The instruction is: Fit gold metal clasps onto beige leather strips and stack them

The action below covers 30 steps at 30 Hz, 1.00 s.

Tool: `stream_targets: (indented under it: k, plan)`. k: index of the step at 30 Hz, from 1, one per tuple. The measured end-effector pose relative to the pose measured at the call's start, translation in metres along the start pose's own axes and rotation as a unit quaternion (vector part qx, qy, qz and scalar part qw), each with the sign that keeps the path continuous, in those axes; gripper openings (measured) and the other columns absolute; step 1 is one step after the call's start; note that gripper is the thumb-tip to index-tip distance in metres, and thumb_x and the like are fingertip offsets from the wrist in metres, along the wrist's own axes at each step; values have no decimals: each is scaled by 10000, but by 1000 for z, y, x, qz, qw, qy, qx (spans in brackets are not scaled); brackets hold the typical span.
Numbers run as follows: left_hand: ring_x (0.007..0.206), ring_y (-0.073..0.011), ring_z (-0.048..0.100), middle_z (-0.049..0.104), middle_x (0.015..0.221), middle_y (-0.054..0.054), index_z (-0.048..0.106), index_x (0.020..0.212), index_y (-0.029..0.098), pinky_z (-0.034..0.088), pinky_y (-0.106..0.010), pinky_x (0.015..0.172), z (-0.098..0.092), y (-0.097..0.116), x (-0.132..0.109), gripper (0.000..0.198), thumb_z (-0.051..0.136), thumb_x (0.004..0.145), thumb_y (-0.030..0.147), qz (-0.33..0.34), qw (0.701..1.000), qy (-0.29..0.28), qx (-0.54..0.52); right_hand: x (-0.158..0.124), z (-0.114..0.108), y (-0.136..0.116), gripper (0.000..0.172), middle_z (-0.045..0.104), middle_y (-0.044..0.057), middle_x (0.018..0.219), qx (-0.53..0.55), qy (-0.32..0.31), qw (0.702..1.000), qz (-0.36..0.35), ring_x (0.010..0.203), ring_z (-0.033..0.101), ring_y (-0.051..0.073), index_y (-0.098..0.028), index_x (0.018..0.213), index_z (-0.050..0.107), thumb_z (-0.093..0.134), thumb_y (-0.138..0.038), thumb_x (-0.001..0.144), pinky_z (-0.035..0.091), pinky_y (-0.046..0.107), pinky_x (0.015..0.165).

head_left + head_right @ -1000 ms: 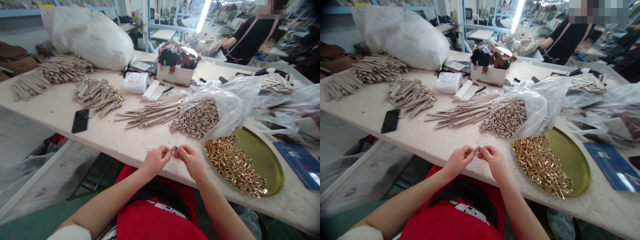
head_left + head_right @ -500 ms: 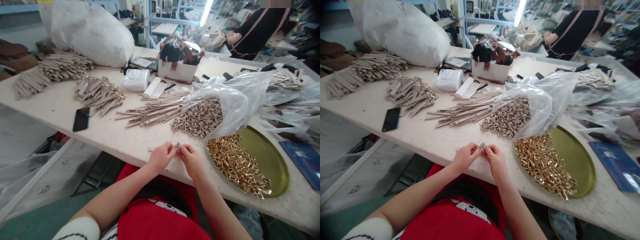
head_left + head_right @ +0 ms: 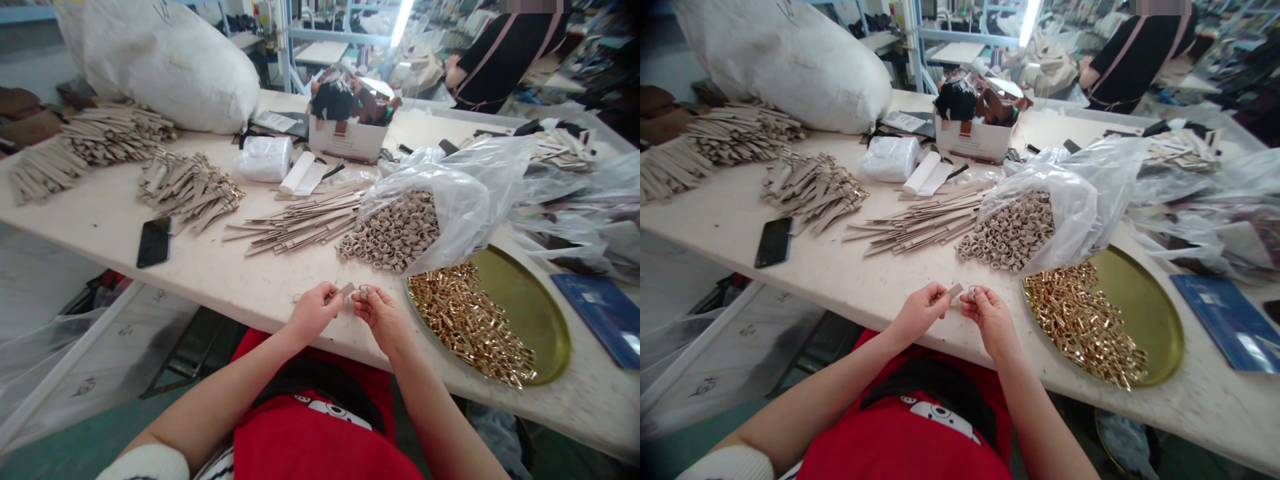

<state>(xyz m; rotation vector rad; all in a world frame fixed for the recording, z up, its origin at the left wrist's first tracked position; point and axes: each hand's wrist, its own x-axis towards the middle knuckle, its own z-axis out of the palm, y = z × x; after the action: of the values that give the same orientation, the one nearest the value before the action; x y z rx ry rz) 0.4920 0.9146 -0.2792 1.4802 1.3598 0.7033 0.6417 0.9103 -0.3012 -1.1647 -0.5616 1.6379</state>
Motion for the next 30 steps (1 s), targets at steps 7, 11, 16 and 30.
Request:
stream_targets:
  k: [7, 11, 16, 30]
  plan:
    - [433, -69, 378, 478, 493, 60, 492, 700, 166, 305, -188, 469, 2, -1, -5, 203, 460, 756, 358, -52, 993, -83, -59, -11, 5, 3, 308, 434, -62, 469, -124, -28, 990, -66, 420, 352, 70, -173, 809, 578, 529, -475, 769, 292, 201, 409]
    - [463, -79, 409, 486, 500, 50, 489, 669, 164, 309, -194, 482, -2, 0, -9, 219, 458, 759, 360, -34, 995, -83, -31, -17, 1, 1, 355, 464, -41, 529, -175, -43, 981, -78, 467, 389, 86, -171, 892, 596, 501, -494, 781, 321, 222, 448]
    - [465, -77, 394, 481, 503, 49, 498, 651, 162, 299, -196, 474, -6, -2, -11, 246, 447, 776, 367, -14, 990, -138, -25, -19, -5, 4, 300, 434, -48, 501, -193, -76, 977, -40, 461, 355, 76, -166, 817, 618, 558, -453, 756, 295, 218, 450]
    - [444, -48, 405, 562, 646, 37, 415, 945, 162, 322, -175, 466, -2, 4, -20, 197, 384, 754, 126, -15, 991, -89, -96, -38, 10, 11, 314, 488, -30, 555, -114, -62, 986, -108, 542, 437, 110, -208, 775, 551, 411, -483, 838, 355, 249, 549]
